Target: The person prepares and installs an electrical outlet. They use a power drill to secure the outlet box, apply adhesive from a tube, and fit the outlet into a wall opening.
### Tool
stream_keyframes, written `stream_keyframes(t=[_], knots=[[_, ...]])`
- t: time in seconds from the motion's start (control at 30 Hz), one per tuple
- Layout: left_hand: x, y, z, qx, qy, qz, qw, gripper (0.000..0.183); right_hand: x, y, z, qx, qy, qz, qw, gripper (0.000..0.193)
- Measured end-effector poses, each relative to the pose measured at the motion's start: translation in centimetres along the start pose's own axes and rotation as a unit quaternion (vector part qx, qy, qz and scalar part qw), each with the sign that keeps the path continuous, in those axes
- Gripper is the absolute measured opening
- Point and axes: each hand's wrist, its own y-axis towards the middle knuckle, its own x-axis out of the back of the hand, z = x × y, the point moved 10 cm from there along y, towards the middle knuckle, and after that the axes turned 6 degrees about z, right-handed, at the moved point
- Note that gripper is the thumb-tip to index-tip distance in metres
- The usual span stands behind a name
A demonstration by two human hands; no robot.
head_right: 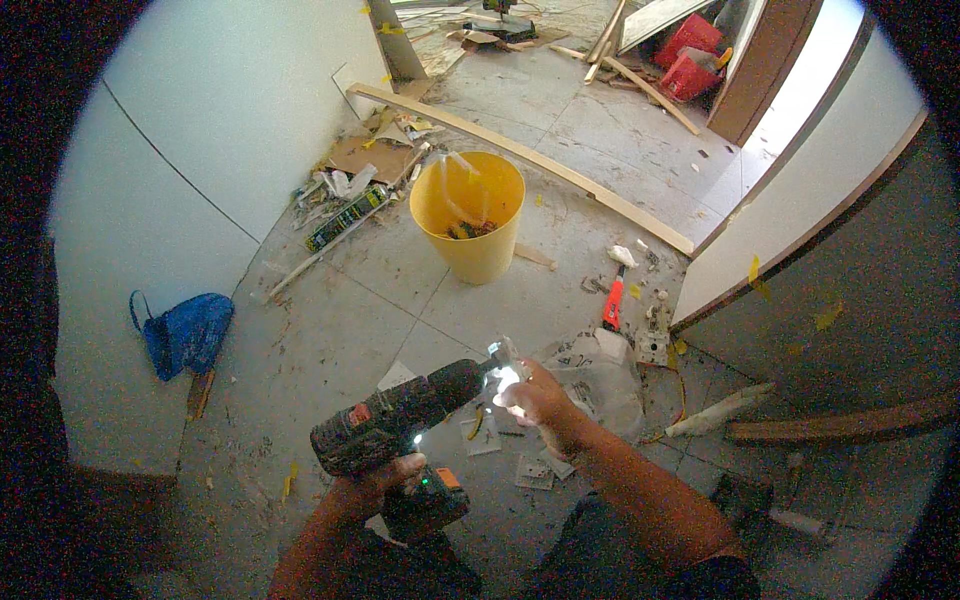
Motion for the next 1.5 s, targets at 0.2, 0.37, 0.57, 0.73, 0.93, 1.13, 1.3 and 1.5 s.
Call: stream_keyframes(t=[0.2,0.37,0.57,0.73,0.93,1.13,1.3,1.5], knots=[[-0.2,0.2,1.0,0.027,-0.06,0.011,0.998,0.017,0.4,-0.2,0.0,0.017,0.013,-0.005,1.0,0.035],[-0.1,0.4,2.3,0.036,-0.108,0.039,0.993,0.018,-0.5,-0.5,1.0,0.03,0.019,0.002,0.999,0.036],[-0.2,0.6,1.8,0.009,-0.115,0.049,0.992,0.017,-0.2,-0.3,0.8,0.025,0.014,0.031,0.999,0.043],[-0.4,0.4,1.1,0.006,-0.115,0.04,0.993,0.016,-0.3,-0.7,1.2,0.024,0.012,-0.006,1.0,0.045],[-0.2,0.3,0.3,-0.008,-0.062,0.023,0.998,0.017,0.4,-0.1,0.6,0.019,-0.008,0.037,0.999,0.048],[-0.1,0.4,0.5,-0.016,-0.067,0.039,0.997,0.017,0.3,-0.1,0.7,0.029,0.003,0.034,0.999,0.049],[-0.1,0.3,0.5,0.014,-0.077,0.025,0.997,0.017,0.1,-0.4,0.9,0.015,0.006,0.033,0.999,0.048],[0.4,0.3,0.8,0.011,-0.067,0.022,0.997,0.017,-0.2,-0.7,1.4,0.01,-0.049,0.001,0.999,0.049]])
